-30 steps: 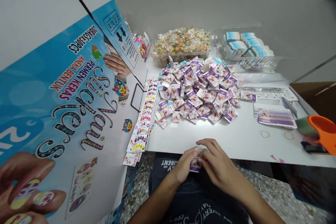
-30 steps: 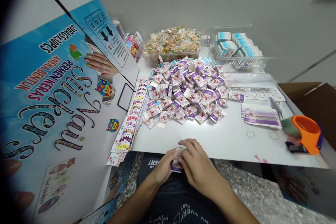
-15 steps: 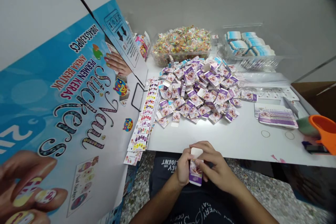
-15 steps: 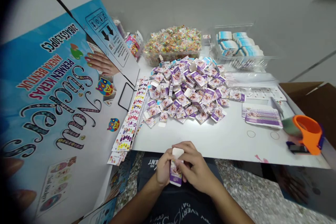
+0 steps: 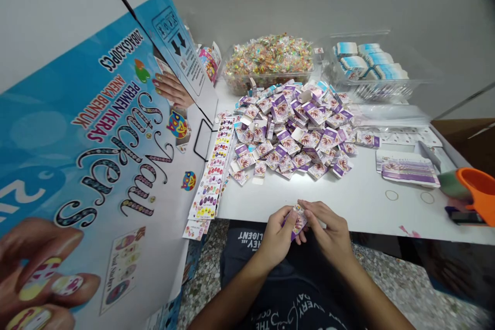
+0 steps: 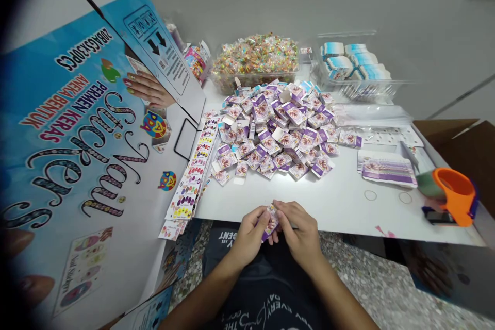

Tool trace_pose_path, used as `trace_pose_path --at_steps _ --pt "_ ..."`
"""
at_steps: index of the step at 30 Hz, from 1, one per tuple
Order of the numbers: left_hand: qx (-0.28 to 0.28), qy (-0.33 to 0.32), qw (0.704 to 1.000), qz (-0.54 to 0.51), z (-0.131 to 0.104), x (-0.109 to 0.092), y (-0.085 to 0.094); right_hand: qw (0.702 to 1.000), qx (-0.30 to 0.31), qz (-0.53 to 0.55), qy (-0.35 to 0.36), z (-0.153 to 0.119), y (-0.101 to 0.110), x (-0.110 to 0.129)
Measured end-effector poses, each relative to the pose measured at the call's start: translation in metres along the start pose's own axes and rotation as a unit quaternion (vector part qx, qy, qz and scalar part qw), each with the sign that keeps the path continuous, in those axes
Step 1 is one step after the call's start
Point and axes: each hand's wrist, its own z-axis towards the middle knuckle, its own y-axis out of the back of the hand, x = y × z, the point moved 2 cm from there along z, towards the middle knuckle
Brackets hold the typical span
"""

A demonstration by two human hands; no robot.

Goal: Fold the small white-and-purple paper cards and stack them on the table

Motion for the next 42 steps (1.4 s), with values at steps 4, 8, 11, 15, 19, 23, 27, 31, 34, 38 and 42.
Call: trace_pose_path --at_steps 4,8,11,15,19,23,27,31,34,38,42 --pt "-0.021 -0.023 0.997 0.071 -0.003 -0.005 0.001 0.98 -0.024 0.076 -0.182 -0.002 0.0 -0.003" --pt "-0.036 -0.036 0.995 0.091 -0.007 -0.007 -0.001 0.988 -0.003 0.093 -0.121 0.001 -0.002 0.005" --pt "-0.034 -0.042 0.997 0.062 -0.009 -0.006 -0.004 0.983 -0.004 0.114 -0.144 0.001 -0.005 0.007" --pt "-0.015 -0.039 0.996 0.073 -0.008 -0.003 -0.006 0.958 -0.052 0.16 -0.232 -0.004 -0.007 0.006" --pt "-0.018 -0.048 0.996 0.079 -0.007 -0.002 -0.005 0.942 -0.034 0.211 -0.26 -0.006 -0.012 0.008" --pt "-0.024 -0.051 0.994 0.094 -0.007 -0.001 -0.004 0.942 -0.035 0.197 -0.27 -0.01 -0.016 0.006" --pt "-0.047 -0.06 0.994 0.081 -0.007 -0.001 -0.002 0.918 -0.051 0.265 -0.29 -0.011 -0.021 -0.001" --pt "-0.046 -0.075 0.993 0.084 -0.008 -0.002 0.0 0.875 -0.089 0.334 -0.339 -0.007 -0.024 0.002" --pt "-0.045 -0.075 0.99 0.107 -0.008 0.0 0.003 0.855 -0.104 0.359 -0.36 -0.005 -0.024 0.006" --pt "-0.023 -0.054 0.995 0.085 -0.008 0.006 0.006 0.87 -0.103 0.333 -0.348 -0.008 -0.023 0.005" --pt "-0.021 -0.056 0.996 0.069 -0.009 0.007 0.007 0.932 -0.046 0.235 -0.272 -0.012 -0.019 0.005"
